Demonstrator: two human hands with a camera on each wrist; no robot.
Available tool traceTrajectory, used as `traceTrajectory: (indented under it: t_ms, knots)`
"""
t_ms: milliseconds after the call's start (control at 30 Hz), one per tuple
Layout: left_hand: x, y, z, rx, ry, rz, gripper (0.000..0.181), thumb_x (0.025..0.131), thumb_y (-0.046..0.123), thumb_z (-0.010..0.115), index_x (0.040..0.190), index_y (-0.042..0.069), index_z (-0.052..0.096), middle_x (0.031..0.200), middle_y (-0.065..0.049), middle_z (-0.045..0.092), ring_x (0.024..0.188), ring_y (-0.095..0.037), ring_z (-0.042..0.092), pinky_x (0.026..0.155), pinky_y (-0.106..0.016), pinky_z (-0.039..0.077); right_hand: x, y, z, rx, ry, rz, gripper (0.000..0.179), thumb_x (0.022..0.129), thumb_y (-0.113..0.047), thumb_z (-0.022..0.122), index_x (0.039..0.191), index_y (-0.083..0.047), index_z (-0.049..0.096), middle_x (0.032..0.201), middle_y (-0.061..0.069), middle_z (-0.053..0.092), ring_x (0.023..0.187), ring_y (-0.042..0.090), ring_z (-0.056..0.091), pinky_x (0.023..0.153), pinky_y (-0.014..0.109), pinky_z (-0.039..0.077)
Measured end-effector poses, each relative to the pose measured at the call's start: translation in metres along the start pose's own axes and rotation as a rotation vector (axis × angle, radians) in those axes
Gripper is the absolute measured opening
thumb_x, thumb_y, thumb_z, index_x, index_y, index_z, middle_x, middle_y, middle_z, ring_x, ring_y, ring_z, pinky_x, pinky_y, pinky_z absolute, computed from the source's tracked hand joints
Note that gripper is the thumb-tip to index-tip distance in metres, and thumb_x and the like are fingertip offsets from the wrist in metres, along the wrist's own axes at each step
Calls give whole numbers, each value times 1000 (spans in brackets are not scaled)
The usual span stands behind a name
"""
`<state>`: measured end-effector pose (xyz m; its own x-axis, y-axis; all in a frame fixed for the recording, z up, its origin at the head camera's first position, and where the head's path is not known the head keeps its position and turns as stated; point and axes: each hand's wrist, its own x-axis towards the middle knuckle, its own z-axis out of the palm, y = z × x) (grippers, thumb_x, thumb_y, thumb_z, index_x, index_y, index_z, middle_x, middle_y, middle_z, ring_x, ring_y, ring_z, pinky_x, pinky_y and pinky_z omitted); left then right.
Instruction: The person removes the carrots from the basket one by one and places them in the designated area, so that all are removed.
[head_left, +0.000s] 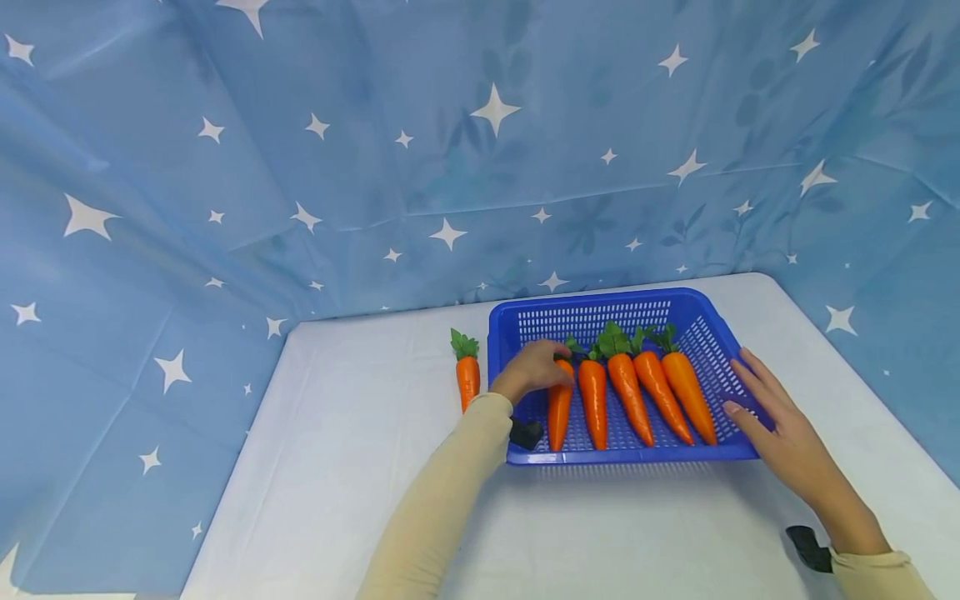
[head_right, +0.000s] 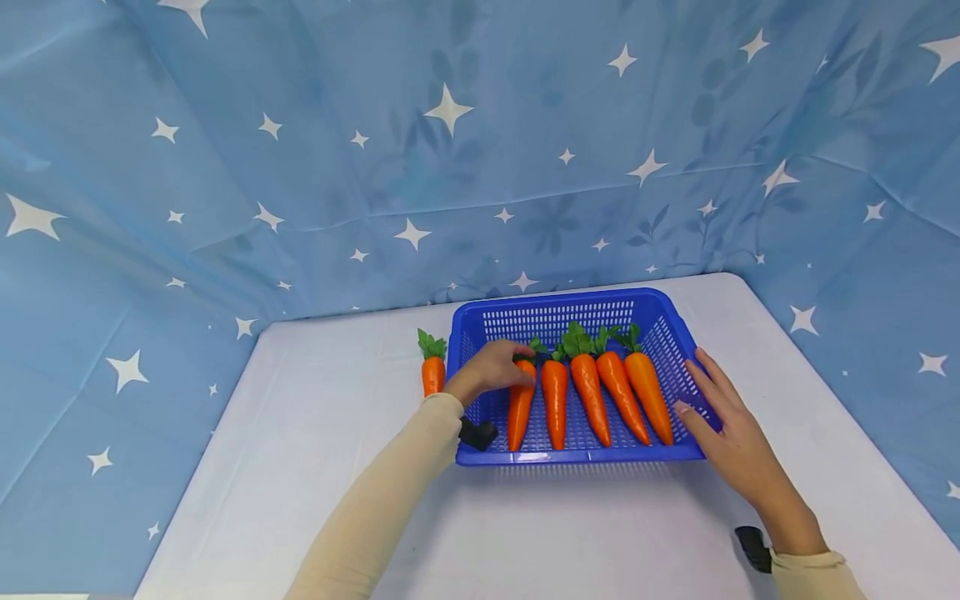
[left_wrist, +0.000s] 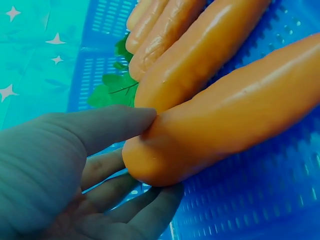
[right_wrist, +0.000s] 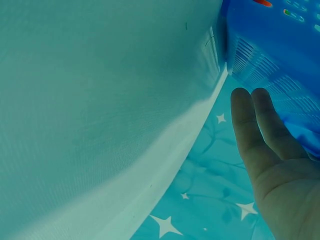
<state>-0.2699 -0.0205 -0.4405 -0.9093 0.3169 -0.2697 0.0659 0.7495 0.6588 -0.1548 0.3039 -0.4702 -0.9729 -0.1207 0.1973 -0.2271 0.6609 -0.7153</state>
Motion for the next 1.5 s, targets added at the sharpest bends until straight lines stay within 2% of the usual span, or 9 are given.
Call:
traceTrajectory:
  t_ms: [200,400,667,833,900,1033,1200,1367,1500]
  knots:
    - [-2,-1,-4,-73,11,-2,48,83,17,76,129,14,64,126,-3,62,98,-17,57,95,-35,50,-1,1,1,1,-2,2,66,101,-25,52,157,-24,18,165,0,3,146,45,6,92,82,16]
    - [-4,4,-14,-84,35,52,50,83,17,74,131,13,63,131,-5,61,100,-18,57,94,-35,50,-1,2,2,20,-4,-7,65,101,-24,51,157,-23,19,165,-1,2,148,41,2,95,81,11]
    - [-7,7,-30,-155,57,71,49,85,21,73,132,17,62,137,-3,57,113,-20,54,101,-41,47,0,1,2,11,-2,5,66,101,-25,51,158,-24,18,165,0,2,146,46,5,92,82,14]
    - [-10,6,-40,-166,58,96,50,86,25,72,134,20,61,141,-3,53,125,-23,50,104,-45,43,0,2,2,12,-4,7,66,101,-25,51,158,-24,18,165,0,2,146,46,5,92,82,15]
    - [-12,6,-45,-165,56,106,50,86,27,72,135,20,60,141,-3,53,125,-23,50,104,-45,43,-1,3,3,10,-3,8,66,101,-25,51,158,-24,18,165,1,2,146,45,4,92,82,15]
    - [-17,6,-56,-176,60,124,51,86,28,72,135,20,59,135,-3,57,116,-21,55,98,-40,48,0,3,3,0,-2,11,66,101,-26,51,158,-24,17,165,1,2,146,46,5,91,82,16]
    - [-24,5,-72,-179,64,125,53,86,28,72,137,20,58,129,-4,60,106,-18,58,92,-36,51,0,1,1,-9,0,11,66,101,-26,51,158,-23,17,165,1,2,145,49,8,90,82,19]
    - [-30,-1,-87,-196,81,105,52,87,30,71,137,21,58,133,-3,58,115,-21,56,100,-41,47,0,0,0,-15,-1,5,65,101,-26,50,158,-22,18,165,-1,2,144,50,10,87,82,23]
    - [-33,-9,-96,-230,99,83,52,87,32,70,137,23,58,136,-1,55,120,-22,52,105,-46,42,1,1,0,-10,-1,0,65,101,-25,50,158,-23,18,165,-2,2,144,49,9,88,82,22]
